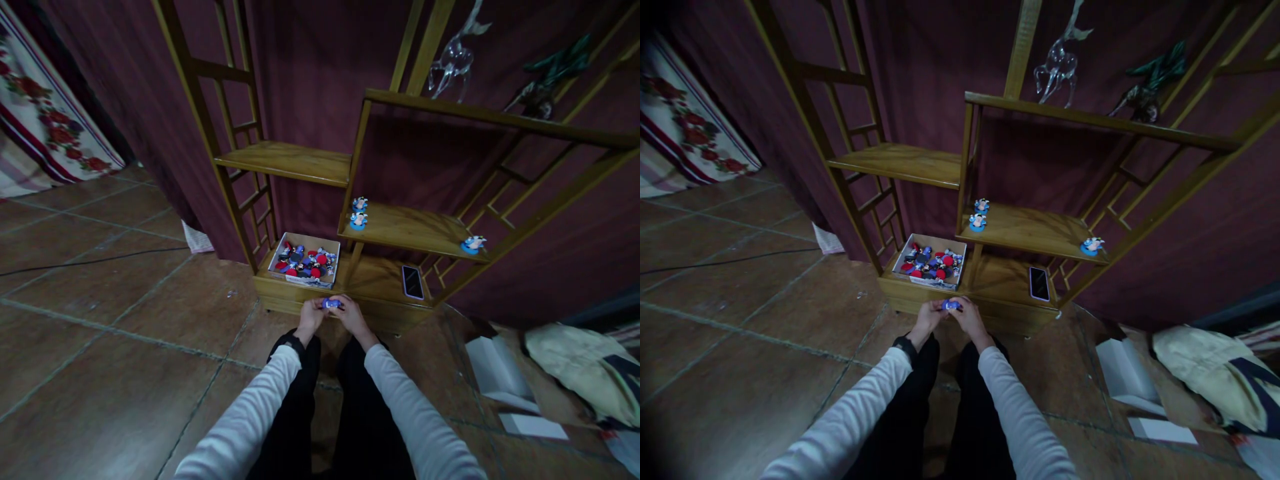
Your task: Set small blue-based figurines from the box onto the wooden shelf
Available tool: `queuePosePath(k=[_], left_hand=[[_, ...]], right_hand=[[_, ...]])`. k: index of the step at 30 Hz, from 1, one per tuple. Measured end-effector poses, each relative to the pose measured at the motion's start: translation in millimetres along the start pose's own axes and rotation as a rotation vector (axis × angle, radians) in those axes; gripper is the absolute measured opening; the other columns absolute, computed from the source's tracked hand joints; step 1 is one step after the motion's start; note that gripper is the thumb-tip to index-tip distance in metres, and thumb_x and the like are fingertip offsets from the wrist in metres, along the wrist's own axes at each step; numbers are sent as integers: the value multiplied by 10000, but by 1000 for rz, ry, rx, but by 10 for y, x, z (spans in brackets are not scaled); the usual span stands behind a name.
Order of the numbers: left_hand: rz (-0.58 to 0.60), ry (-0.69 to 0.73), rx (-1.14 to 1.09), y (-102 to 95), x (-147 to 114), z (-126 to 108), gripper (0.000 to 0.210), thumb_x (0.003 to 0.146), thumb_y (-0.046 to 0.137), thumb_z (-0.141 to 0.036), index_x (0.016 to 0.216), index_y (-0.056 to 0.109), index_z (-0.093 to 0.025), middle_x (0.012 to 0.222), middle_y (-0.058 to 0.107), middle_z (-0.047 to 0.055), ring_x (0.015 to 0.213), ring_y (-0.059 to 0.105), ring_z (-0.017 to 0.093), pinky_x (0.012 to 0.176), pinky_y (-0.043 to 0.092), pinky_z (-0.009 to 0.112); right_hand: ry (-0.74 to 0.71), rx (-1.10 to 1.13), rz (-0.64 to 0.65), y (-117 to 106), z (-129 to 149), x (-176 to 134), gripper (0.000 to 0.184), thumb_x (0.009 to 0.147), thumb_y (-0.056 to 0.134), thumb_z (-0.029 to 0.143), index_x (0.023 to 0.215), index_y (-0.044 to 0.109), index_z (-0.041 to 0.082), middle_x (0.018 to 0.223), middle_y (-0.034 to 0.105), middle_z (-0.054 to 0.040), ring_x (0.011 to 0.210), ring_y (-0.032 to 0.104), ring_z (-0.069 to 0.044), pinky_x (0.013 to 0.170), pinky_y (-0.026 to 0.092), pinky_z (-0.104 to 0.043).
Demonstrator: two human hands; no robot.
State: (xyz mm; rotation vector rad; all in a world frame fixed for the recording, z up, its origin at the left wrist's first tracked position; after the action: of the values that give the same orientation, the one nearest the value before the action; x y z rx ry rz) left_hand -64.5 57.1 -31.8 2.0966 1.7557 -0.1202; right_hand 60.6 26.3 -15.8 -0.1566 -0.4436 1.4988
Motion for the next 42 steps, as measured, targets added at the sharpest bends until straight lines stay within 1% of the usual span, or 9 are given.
queuePosePath(k=[3, 5, 8, 12, 16, 21, 27, 35, 42], left_hand=[[16, 10, -52, -5, -30, -20, 208, 511, 718, -42, 697, 656, -111, 599, 660, 18, 553, 596, 109, 560, 491, 207], [20, -7, -135, -35, -49, -30, 210, 539, 718, -43, 729, 656, -106, 658, 673, 39, 626, 623, 124, 629, 517, 231], [23, -50, -243, -101, -70, -51, 267, 581, 695, -15, 827, 650, -110, 730, 678, 51, 702, 642, 135, 693, 532, 252], [77, -102, -282, -142, -96, -99, 368, 637, 662, -9, 981, 621, -132, 815, 684, 62, 733, 652, 135, 725, 540, 255], [127, -153, -286, -116, -118, -139, 283, 681, 640, -28, 953, 631, -103, 843, 686, 86, 733, 659, 142, 735, 544, 257], [100, -184, -296, -100, -111, -150, 191, 718, 610, -37, 899, 640, -90, 811, 690, 90, 717, 662, 141, 739, 545, 267], [105, -198, -252, -82, -122, -166, 186, 764, 570, -86, 940, 629, -95, 785, 695, 99, 708, 667, 143, 721, 537, 254], [133, -174, -227, -59, -117, -153, 196, 749, 599, -117, 941, 632, -102, 784, 698, 102, 709, 666, 144, 709, 534, 251], [164, -166, -258, -50, -102, -121, 173, 779, 543, -95, 923, 637, -78, 818, 693, 122, 744, 664, 154, 736, 533, 264]], right_hand=[[29, 108, -11, 29, -35, -3, 424, 663, 606, 269, 1085, 576, 273, 1117, 567, -27, 924, 588, -166, 826, 475, -311], [48, 143, -54, 35, -66, -2, 480, 661, 606, 259, 1137, 542, 276, 1140, 564, -31, 929, 589, -165, 846, 470, -323], [76, 135, -118, 29, -113, 7, 405, 680, 594, 261, 1085, 577, 256, 1082, 609, -37, 954, 577, -176, 880, 449, -346], [113, 205, -81, 44, -160, 32, 293, 708, 571, 287, 992, 624, 237, 1014, 651, -34, 902, 605, -180, 857, 463, -352], [168, 250, -86, 66, -191, 53, 264, 700, 578, 325, 936, 648, 228, 936, 677, -25, 834, 624, -182, 811, 486, -351], [213, 297, -93, 81, -214, 67, 276, 673, 602, 354, 902, 662, 211, 869, 689, -23, 768, 633, -178, 748, 505, -329], [219, 353, -130, 85, -220, 70, 257, 655, 622, 370, 828, 677, 189, 800, 690, -29, 708, 634, -174, 697, 508, -305], [225, 421, -131, 50, -161, 50, 231, 640, 639, 356, 790, 684, 187, 771, 692, -26, 693, 635, -176, 693, 509, -307], [213, 344, -151, 15, -132, 28, 206, 644, 631, 342, 761, 703, 190, 791, 697, -30, 724, 637, -187, 710, 512, -320]])
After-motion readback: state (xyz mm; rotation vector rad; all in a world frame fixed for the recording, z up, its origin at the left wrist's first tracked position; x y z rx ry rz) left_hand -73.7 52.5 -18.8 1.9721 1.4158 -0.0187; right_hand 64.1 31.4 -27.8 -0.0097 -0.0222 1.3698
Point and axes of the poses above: each hand's wrist, its own x-axis towards the middle knuckle, its own y-axis out of the palm, z = x × y, the point moved 2 cm from there along x, towards the middle knuckle
